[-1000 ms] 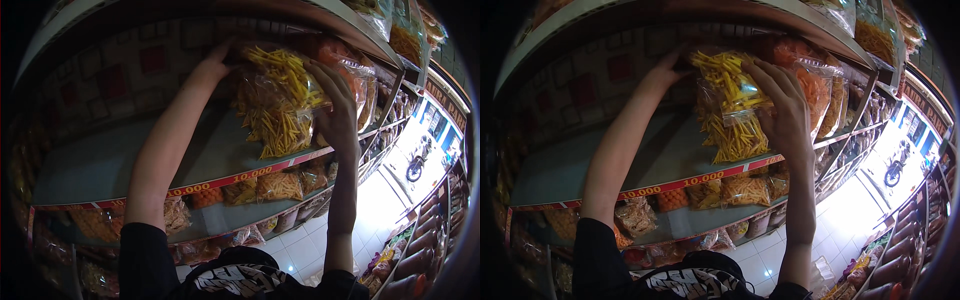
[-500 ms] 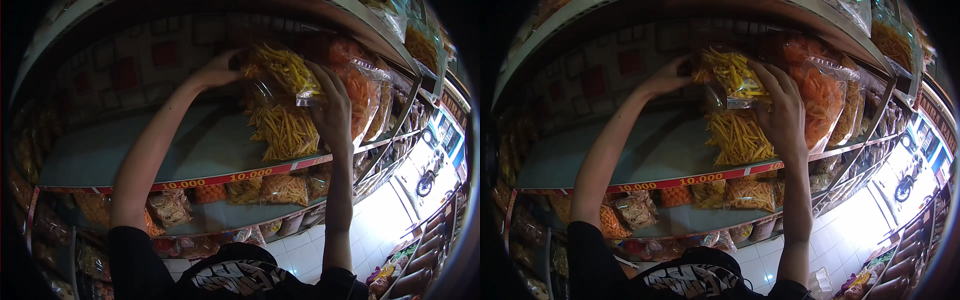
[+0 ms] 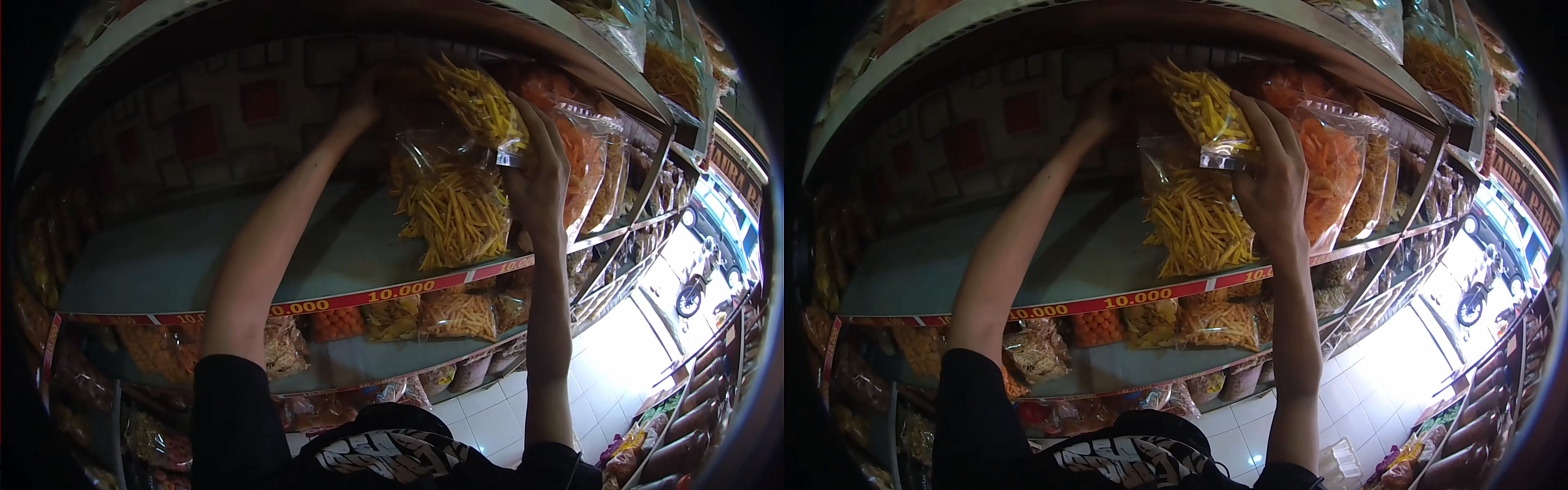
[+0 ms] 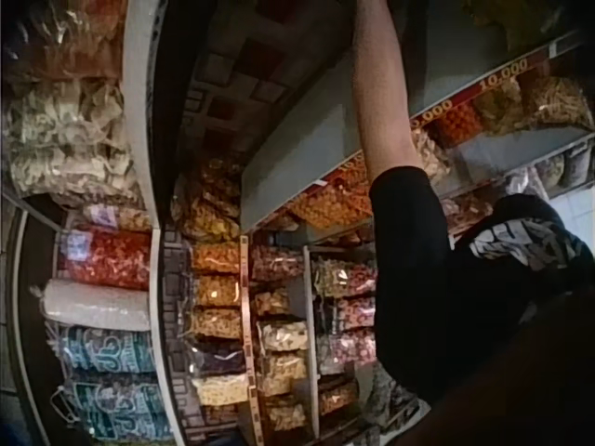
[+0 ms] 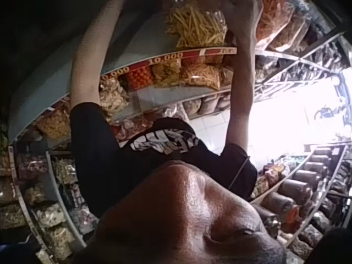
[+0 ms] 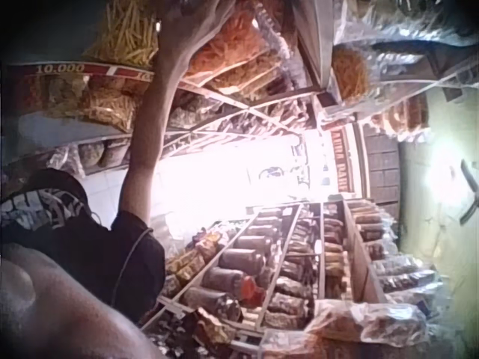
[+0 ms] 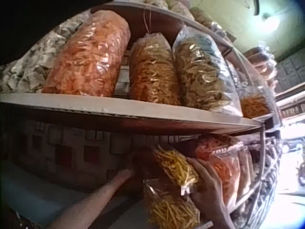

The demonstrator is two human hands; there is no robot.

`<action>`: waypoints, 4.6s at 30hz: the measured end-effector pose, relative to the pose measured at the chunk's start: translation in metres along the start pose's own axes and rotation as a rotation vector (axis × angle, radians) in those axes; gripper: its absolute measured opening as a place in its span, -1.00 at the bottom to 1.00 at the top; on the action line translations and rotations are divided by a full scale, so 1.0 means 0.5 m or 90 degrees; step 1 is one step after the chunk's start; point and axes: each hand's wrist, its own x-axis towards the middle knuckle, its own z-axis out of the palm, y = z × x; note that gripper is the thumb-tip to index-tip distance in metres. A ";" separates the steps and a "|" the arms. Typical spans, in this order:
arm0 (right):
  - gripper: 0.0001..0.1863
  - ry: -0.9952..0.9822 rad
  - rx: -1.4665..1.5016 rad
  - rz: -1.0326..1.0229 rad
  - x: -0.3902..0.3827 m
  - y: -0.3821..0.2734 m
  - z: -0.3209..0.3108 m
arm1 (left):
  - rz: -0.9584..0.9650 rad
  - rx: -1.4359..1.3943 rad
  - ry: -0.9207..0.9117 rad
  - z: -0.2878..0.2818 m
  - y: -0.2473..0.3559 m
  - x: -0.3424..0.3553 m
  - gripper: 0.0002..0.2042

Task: Stocking bags of snacks on grocery store shelves.

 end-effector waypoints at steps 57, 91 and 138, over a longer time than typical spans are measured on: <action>-0.32 -0.380 -0.262 -0.007 0.030 0.041 -0.006 | 0.093 0.009 -0.171 0.005 0.044 -0.044 -0.37; -0.31 -0.431 -0.054 0.108 0.076 0.019 -0.045 | -0.114 -0.025 -0.602 -0.113 0.211 -0.102 -0.42; -0.72 -0.180 -0.438 0.969 -0.765 -0.761 -0.535 | -0.030 -0.788 -1.236 0.115 0.455 -0.662 -0.58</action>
